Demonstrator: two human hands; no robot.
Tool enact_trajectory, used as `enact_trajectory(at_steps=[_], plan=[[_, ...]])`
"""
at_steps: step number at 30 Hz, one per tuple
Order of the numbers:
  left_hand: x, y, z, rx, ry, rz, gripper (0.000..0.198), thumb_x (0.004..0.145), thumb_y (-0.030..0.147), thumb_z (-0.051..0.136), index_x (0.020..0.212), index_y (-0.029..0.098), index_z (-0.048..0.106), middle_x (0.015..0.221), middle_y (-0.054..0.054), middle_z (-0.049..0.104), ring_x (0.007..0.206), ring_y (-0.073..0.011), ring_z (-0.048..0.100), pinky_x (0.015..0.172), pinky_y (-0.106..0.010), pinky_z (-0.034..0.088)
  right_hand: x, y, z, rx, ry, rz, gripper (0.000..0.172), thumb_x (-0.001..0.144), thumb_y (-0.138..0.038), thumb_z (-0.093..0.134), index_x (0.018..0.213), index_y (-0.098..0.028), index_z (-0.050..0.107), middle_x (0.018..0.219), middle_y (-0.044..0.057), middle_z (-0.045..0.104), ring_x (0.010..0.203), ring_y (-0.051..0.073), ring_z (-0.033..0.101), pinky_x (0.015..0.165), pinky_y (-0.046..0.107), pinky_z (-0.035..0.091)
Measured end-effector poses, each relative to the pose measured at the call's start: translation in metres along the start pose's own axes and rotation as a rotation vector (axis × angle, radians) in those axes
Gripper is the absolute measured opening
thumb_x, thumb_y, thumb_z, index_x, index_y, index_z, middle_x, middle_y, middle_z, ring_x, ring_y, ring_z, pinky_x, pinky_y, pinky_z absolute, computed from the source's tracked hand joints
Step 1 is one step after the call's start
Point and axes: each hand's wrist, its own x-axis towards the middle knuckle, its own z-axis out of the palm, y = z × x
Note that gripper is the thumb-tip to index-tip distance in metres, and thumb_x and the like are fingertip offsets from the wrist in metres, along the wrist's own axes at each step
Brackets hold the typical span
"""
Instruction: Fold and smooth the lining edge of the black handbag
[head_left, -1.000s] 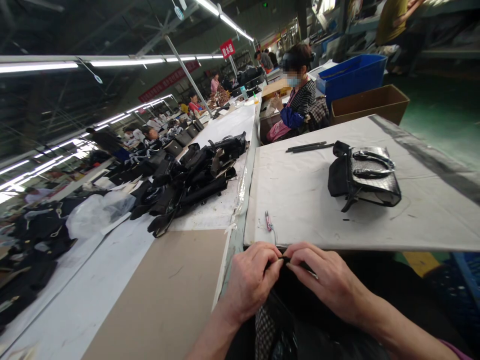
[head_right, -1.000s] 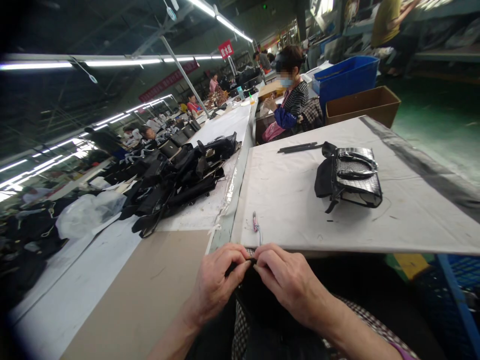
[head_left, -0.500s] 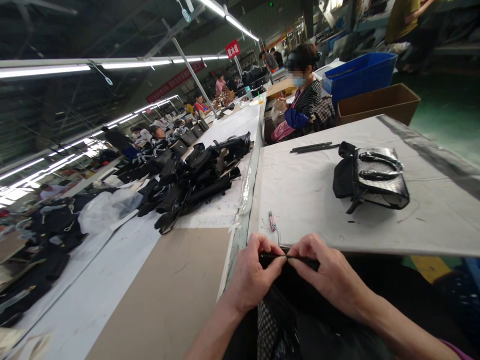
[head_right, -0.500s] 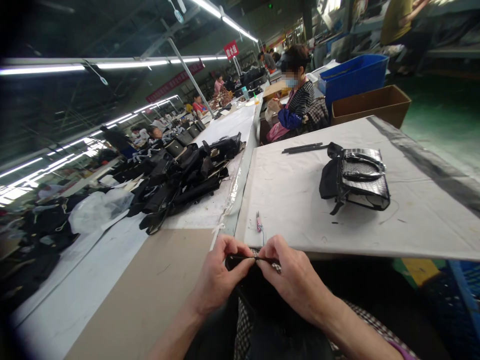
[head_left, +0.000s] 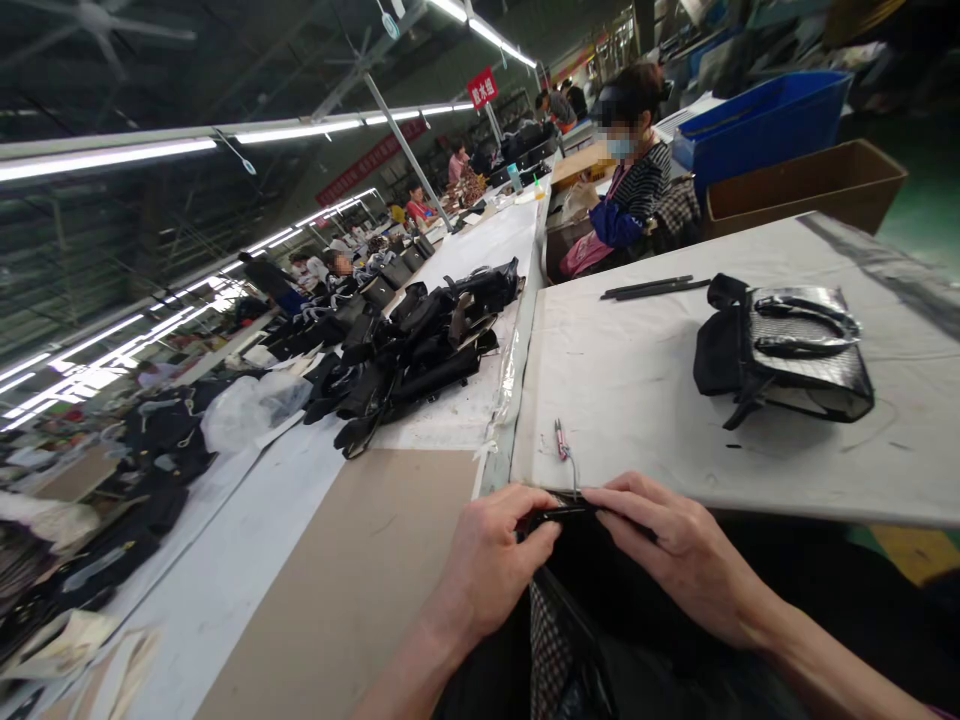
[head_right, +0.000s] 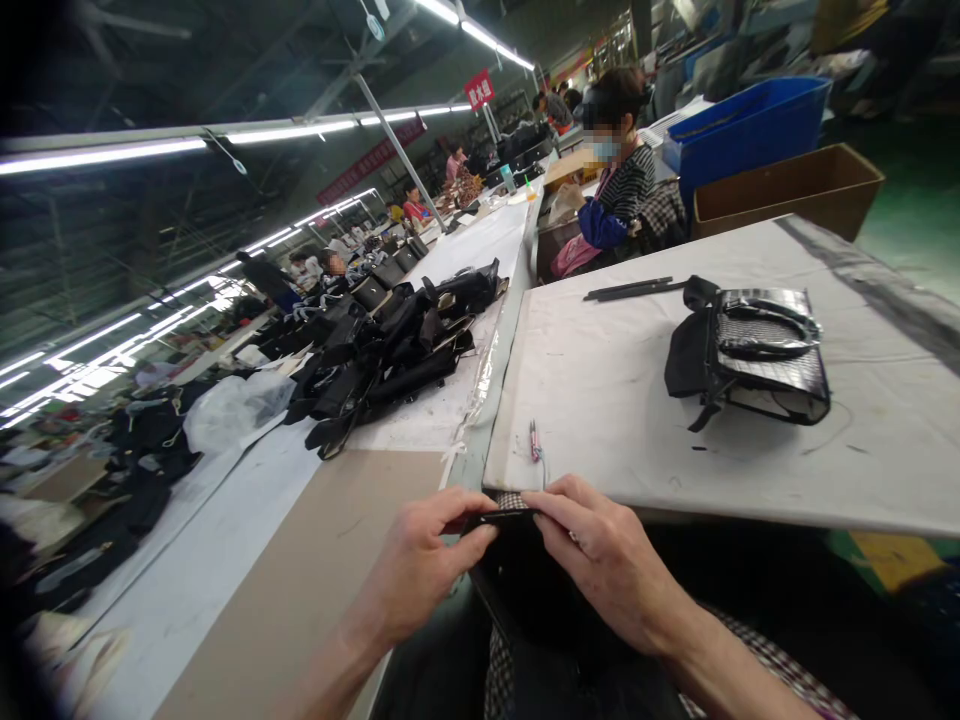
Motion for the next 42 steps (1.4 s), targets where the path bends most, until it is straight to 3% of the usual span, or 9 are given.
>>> enact_trajectory(at_steps=[9, 17, 19, 23, 29, 32, 34, 38, 42], plan=[[0.008, -0.014, 0.002, -0.129, -0.027, 0.126, 0.020, 0.088, 0.018, 0.059, 0.101, 0.022, 0.074, 0.093, -0.001, 0.074, 0.085, -0.0150, 0.066, 0.079, -0.022, 0.047, 0.004, 0.014, -0.005, 0.019, -0.061, 0.040, 0.027, 0.097, -0.025, 0.046, 0.114, -0.030, 0.065, 0.098, 0.000, 0.061, 0.088, 0.014, 0.060, 0.079, 0.027, 0.047], [0.007, -0.022, 0.004, -0.456, -0.022, -0.218, 0.006, 0.078, 0.018, 0.070, 0.080, 0.019, 0.075, 0.074, 0.002, 0.068, 0.067, -0.0114, 0.056, 0.063, -0.020, 0.042, 0.014, 0.011, -0.008, 0.136, -0.134, 0.064, 0.022, 0.094, -0.028, 0.048, 0.101, -0.026, 0.069, 0.096, 0.000, 0.064, 0.089, 0.014, 0.061, 0.082, 0.026, 0.045], [0.007, -0.025, 0.003, -0.498, -0.038, -0.250, 0.004, 0.077, 0.017, 0.070, 0.079, 0.018, 0.074, 0.073, 0.003, 0.067, 0.068, -0.0110, 0.054, 0.063, -0.020, 0.041, 0.015, 0.008, -0.008, 0.176, -0.169, 0.122, 0.022, 0.094, -0.028, 0.048, 0.100, -0.026, 0.069, 0.096, -0.001, 0.066, 0.089, 0.015, 0.061, 0.082, 0.026, 0.045], [0.007, -0.024, 0.002, -0.402, -0.056, -0.149, 0.007, 0.080, 0.019, 0.068, 0.085, 0.019, 0.072, 0.079, 0.002, 0.067, 0.072, -0.0119, 0.057, 0.064, -0.021, 0.042, 0.016, 0.001, -0.007, 0.213, -0.245, 0.257, 0.026, 0.093, -0.031, 0.047, 0.107, -0.026, 0.068, 0.089, -0.003, 0.071, 0.084, 0.017, 0.063, 0.075, 0.028, 0.046], [0.008, -0.012, 0.004, -0.015, 0.003, 0.035, 0.017, 0.072, 0.021, 0.080, 0.086, 0.023, 0.072, 0.078, 0.003, 0.062, 0.076, -0.0141, 0.058, 0.069, -0.023, 0.040, 0.013, -0.007, -0.001, 0.220, -0.183, 0.214, 0.026, 0.093, -0.031, 0.048, 0.103, -0.024, 0.070, 0.089, -0.002, 0.072, 0.081, 0.017, 0.064, 0.075, 0.028, 0.046], [0.007, -0.009, 0.007, 0.072, 0.011, 0.119, 0.001, 0.081, 0.021, 0.072, 0.082, 0.021, 0.071, 0.075, 0.002, 0.059, 0.074, -0.0139, 0.057, 0.067, -0.024, 0.038, 0.011, -0.008, 0.001, 0.224, -0.155, 0.213, 0.023, 0.092, -0.031, 0.049, 0.099, -0.023, 0.070, 0.089, -0.002, 0.073, 0.081, 0.017, 0.065, 0.076, 0.028, 0.047], [0.006, -0.009, 0.009, 0.039, 0.027, 0.140, 0.007, 0.085, 0.021, 0.067, 0.079, 0.020, 0.071, 0.073, 0.001, 0.057, 0.072, -0.0135, 0.056, 0.065, -0.024, 0.037, 0.010, -0.008, 0.001, 0.231, -0.147, 0.207, 0.023, 0.092, -0.030, 0.050, 0.100, -0.024, 0.070, 0.091, -0.002, 0.073, 0.083, 0.017, 0.065, 0.077, 0.028, 0.047], [0.006, -0.006, 0.014, -0.185, 0.067, -0.008, 0.016, 0.079, 0.019, 0.071, 0.064, 0.017, 0.066, 0.065, 0.003, 0.052, 0.064, -0.0116, 0.051, 0.060, -0.023, 0.036, 0.006, -0.010, -0.001, 0.253, -0.167, 0.188, 0.023, 0.092, -0.031, 0.050, 0.102, -0.024, 0.070, 0.090, -0.002, 0.073, 0.081, 0.016, 0.065, 0.075, 0.025, 0.047], [0.008, -0.001, 0.013, -0.312, 0.032, -0.159, 0.017, 0.074, 0.018, 0.073, 0.059, 0.017, 0.065, 0.063, 0.004, 0.051, 0.062, -0.0115, 0.049, 0.059, -0.023, 0.035, 0.006, -0.014, -0.003, 0.230, -0.187, 0.147, 0.023, 0.094, -0.031, 0.049, 0.103, -0.024, 0.069, 0.090, -0.002, 0.072, 0.081, 0.014, 0.065, 0.075, 0.024, 0.047]])
